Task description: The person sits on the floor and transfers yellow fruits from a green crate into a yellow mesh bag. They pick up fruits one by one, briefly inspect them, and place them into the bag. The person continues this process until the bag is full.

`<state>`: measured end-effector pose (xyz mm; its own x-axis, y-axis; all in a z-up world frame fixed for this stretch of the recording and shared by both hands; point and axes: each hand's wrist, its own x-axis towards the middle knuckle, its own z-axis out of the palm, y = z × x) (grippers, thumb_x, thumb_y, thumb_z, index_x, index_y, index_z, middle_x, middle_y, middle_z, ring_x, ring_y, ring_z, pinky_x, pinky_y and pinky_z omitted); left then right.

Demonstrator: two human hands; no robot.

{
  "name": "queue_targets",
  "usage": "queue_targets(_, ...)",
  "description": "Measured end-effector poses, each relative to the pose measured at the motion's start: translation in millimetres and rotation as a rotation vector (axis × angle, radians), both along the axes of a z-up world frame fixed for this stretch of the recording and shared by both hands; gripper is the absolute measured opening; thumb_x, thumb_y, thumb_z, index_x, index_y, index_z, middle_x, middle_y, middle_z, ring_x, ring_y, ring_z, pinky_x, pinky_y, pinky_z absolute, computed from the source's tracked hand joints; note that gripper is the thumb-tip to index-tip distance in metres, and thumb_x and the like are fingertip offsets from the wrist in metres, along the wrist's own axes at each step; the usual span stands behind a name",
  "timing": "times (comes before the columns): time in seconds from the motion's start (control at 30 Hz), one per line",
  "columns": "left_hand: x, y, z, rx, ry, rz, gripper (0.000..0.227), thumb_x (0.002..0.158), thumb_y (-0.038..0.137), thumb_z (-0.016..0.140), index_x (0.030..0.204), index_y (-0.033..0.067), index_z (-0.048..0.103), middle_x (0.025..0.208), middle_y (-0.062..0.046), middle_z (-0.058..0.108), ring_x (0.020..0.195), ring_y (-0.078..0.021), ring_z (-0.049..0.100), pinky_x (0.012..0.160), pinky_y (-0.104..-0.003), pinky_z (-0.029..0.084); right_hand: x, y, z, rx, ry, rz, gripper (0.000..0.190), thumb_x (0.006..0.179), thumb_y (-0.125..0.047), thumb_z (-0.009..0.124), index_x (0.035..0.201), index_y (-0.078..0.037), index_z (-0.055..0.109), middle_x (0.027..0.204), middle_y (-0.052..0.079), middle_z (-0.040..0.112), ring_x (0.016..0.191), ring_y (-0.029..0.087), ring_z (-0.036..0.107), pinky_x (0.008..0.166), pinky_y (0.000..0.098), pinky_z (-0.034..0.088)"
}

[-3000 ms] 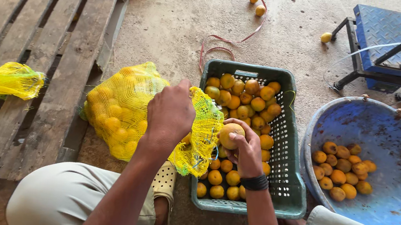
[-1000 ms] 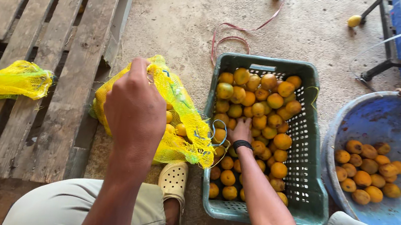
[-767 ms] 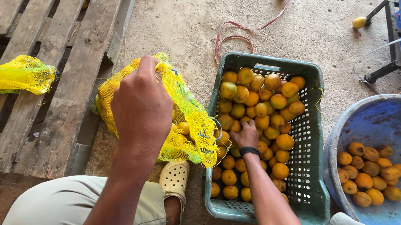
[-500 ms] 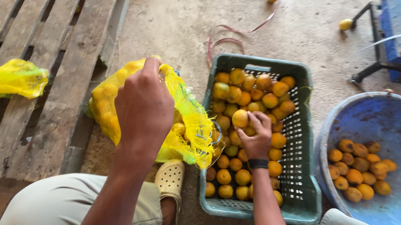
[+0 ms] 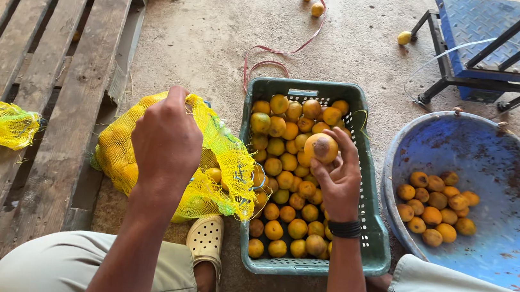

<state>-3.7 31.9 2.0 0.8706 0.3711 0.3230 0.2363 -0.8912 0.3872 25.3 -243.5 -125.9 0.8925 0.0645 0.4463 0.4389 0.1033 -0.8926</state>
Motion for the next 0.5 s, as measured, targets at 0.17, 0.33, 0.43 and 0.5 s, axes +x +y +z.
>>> queue_targets(0.17, 3.3, -5.3, 1.6, -0.031, 0.012, -0.018, 0.017, 0.094, 0.011, 0.064, 0.11, 0.0065, 0.068, 0.09, -0.023, 0.075, 0.085, -0.0425, 0.073, 0.072, -0.054, 0.056, -2.7, -3.6, 5.4, -0.006, 0.065, 0.013, 0.058, 0.091, 0.002, 0.073, 0.145, 0.0, 0.051, 0.14, 0.013, 0.058, 0.125, 0.019, 0.061, 0.109, 0.0342, 0.053)
queue_targets(0.33, 1.7, -7.7, 3.2, -0.026, 0.029, -0.02, 0.017, 0.095, 0.01, 0.061, 0.11, 0.0064, 0.068, 0.09, -0.023, 0.074, 0.084, -0.0426, 0.073, 0.071, -0.055, 0.056, -2.2, -6.3, -9.2, 0.213, 0.272, 0.01, 0.051, 0.09, -0.007, 0.073, 0.138, 0.001, 0.059, 0.13, 0.014, 0.066, 0.119, 0.02, 0.065, 0.106, 0.0336, 0.054)
queue_targets(0.43, 2.0, -6.4, 5.2, -0.031, 0.03, -0.021, 0.017, 0.096, 0.01, 0.061, 0.111, 0.0071, 0.069, 0.09, -0.023, 0.075, 0.085, -0.0424, 0.073, 0.072, -0.055, 0.057, 5.0, -12.7, -29.8, 0.213, 0.307, -0.086, 0.049, 0.088, -0.011, 0.073, 0.134, 0.002, 0.063, 0.123, 0.014, 0.07, 0.111, 0.019, 0.068, 0.1, 0.0333, 0.057)
queue_targets(0.5, 1.6, -5.4, 5.3, -0.033, 0.031, -0.023, 0.018, 0.095, 0.01, 0.061, 0.112, 0.0073, 0.069, 0.09, -0.024, 0.074, 0.085, -0.0424, 0.073, 0.072, -0.054, 0.057, 14.7, -25.4, -43.9, 0.192, 0.358, -0.2, 0.048, 0.088, -0.013, 0.072, 0.133, 0.002, 0.066, 0.118, 0.014, 0.071, 0.103, 0.019, 0.07, 0.094, 0.0331, 0.059)
